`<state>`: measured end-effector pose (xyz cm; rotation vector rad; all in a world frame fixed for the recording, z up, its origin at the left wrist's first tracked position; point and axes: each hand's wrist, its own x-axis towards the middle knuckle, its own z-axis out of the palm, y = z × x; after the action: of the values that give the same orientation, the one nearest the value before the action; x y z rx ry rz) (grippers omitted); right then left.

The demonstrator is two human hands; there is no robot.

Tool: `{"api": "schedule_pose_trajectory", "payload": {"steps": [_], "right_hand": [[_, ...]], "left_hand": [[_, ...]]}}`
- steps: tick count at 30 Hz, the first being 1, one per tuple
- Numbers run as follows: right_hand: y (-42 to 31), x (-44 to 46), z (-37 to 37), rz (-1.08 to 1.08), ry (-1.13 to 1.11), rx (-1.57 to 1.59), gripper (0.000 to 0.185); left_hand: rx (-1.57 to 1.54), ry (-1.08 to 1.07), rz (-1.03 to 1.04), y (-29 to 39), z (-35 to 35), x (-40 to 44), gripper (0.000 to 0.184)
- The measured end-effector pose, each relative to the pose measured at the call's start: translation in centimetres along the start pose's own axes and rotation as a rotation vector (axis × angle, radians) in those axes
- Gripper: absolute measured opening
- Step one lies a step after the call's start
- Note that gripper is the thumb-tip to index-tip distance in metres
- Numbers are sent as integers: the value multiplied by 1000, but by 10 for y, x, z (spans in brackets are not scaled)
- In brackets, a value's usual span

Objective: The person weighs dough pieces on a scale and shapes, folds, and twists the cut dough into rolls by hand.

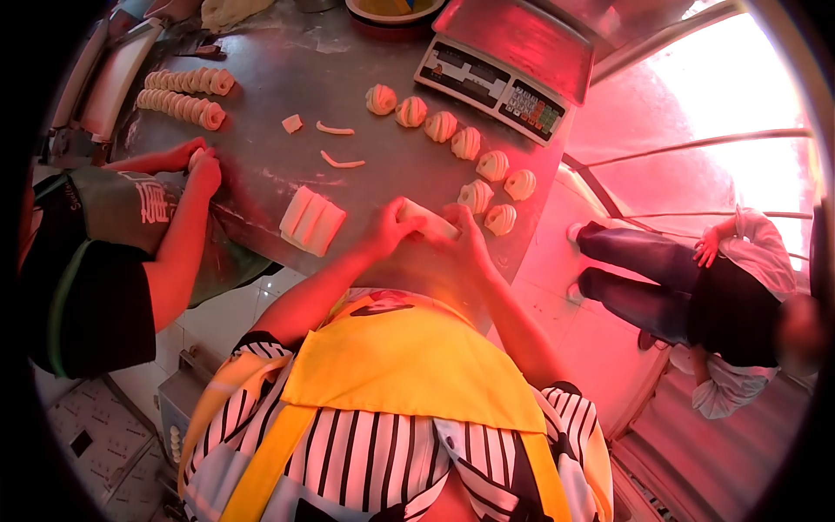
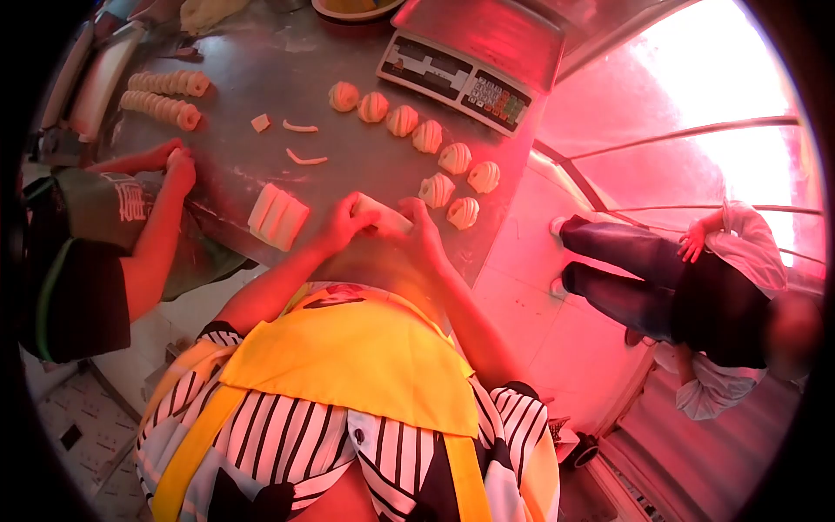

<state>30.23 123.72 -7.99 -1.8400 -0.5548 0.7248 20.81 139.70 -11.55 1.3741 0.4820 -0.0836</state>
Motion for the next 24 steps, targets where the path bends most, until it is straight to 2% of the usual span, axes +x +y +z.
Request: {"api": "schedule_pose_trajectory", "payload": {"steps": [2, 5, 6, 8, 9, 11, 12, 14, 15, 16, 18, 20, 21, 23, 24], "right_hand": [[-1, -1, 0, -435, 61, -345, 36], [-3, 3, -16, -674, -32, -621, 36], [-1, 3, -19, -631, -37, -644, 33], [6, 4, -19, -539, -50, -684, 26], [11, 3, -16, -179, -99, -277, 26], [15, 1, -7, 537, -184, 534, 25], [11, -2, -1, 510, -155, 605, 27], [-8, -12, 9, 461, -89, 762, 31], [-8, -16, 6, 296, -206, 577, 35], [-7, -19, -1, 130, -319, 385, 38], [-9, -18, -9, -96, -388, 104, 41], [-11, -15, -12, -205, -314, -59, 38], [-12, -10, -13, -132, -251, -59, 32], [-8, 1, -14, 20, -125, -55, 23], [-5, 8, -15, 114, -104, 53, 18]], "left_hand": [[-281, -20, -167, 17, -3, -3, 27], [-544, -119, -365, 20, -8, -3, 26], [-605, -160, -419, 20, -10, -2, 25], [-303, -176, -284, 21, -9, 0, 24], [-153, -184, -216, 22, -8, 1, 23], [469, 19, 251, 6, 2, 5, 21], [779, 136, 486, -1, 3, 9, 20], [563, 140, 415, -5, -1, 13, 18], [456, 129, 375, -3, -2, 13, 18], [315, 117, 223, -1, -3, 13, 17], [34, 94, -67, 16, -5, 14, 16], [93, 33, -70, 9, -6, 19, 14], [124, 5, -73, 5, -6, 21, 14], [422, -27, -13, 16, 3, 18, 14], [570, -50, 10, 17, 9, 12, 14]]}}
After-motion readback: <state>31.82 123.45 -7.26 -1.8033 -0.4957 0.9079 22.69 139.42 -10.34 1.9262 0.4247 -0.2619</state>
